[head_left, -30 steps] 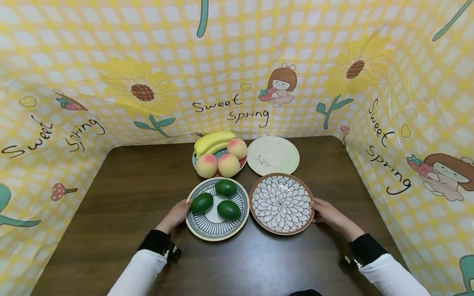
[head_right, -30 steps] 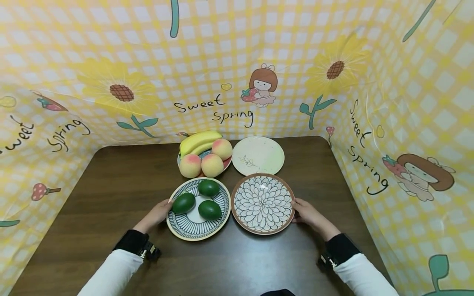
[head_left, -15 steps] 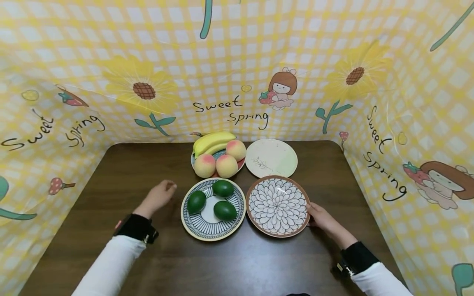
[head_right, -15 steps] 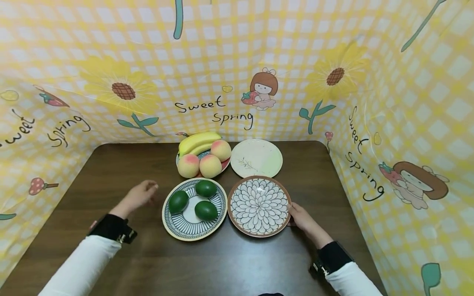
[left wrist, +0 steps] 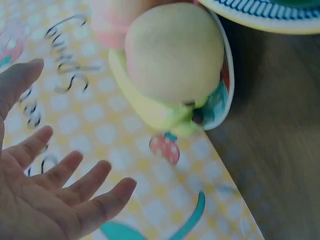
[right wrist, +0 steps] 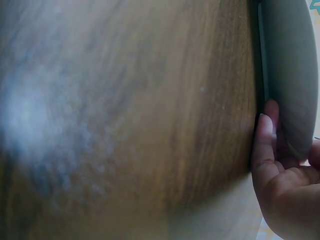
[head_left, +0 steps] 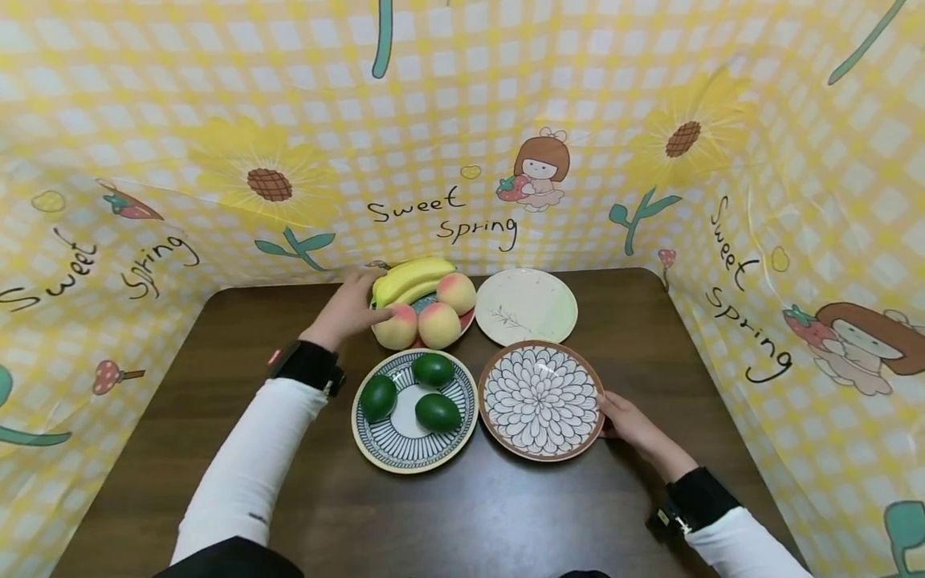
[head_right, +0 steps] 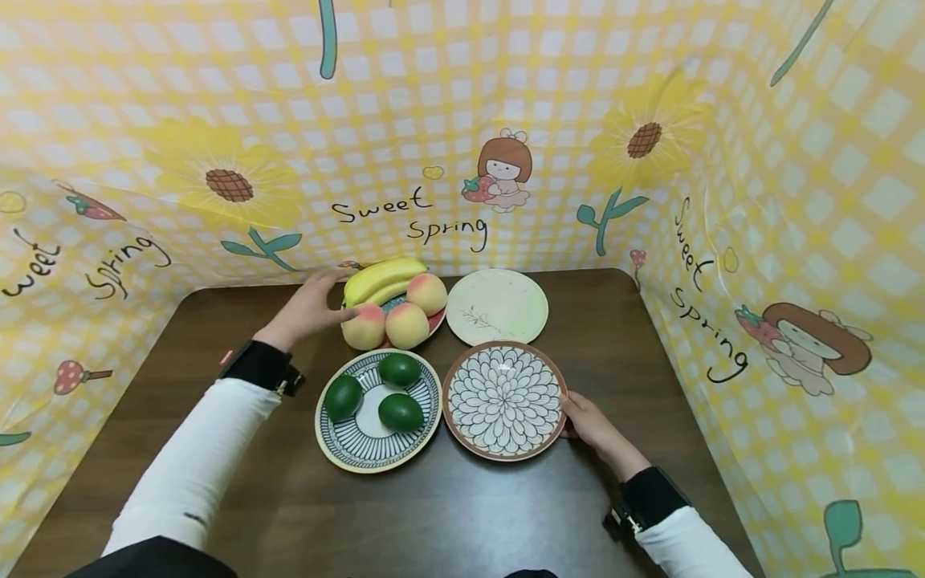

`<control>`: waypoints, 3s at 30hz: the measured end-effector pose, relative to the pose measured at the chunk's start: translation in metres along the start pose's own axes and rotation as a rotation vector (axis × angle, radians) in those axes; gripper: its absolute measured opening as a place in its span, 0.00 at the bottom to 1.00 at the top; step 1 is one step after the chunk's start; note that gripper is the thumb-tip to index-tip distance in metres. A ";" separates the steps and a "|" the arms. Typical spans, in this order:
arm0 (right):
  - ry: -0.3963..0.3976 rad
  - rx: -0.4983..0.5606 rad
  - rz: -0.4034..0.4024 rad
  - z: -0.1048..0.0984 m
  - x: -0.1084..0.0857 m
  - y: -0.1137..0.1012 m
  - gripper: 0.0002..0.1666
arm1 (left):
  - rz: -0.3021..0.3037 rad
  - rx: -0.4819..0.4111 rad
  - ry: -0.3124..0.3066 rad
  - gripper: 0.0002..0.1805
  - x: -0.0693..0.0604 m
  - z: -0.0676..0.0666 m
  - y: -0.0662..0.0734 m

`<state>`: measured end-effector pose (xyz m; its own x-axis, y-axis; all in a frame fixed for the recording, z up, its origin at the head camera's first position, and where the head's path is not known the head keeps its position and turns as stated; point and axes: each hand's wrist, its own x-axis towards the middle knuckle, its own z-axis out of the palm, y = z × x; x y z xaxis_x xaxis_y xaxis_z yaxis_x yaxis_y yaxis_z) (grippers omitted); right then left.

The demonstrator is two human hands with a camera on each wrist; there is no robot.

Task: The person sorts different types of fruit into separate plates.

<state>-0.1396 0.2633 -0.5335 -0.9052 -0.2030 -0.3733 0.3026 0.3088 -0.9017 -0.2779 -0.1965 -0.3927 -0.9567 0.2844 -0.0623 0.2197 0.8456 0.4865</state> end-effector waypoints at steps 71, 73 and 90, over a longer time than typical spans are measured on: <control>0.030 0.021 -0.038 0.001 0.001 0.002 0.32 | 0.105 0.212 -0.032 0.41 0.032 0.032 0.011; 0.031 0.024 -0.039 0.002 0.000 0.002 0.31 | 0.114 0.205 -0.027 0.41 0.031 0.030 0.016; 0.023 0.013 -0.039 0.002 0.001 0.003 0.31 | 0.305 0.100 -0.011 0.43 0.030 0.057 0.090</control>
<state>-0.1388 0.2620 -0.5370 -0.9229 -0.1932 -0.3330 0.2709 0.2886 -0.9183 -0.2762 -0.0857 -0.4000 -0.8417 0.5362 0.0636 0.5145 0.7607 0.3959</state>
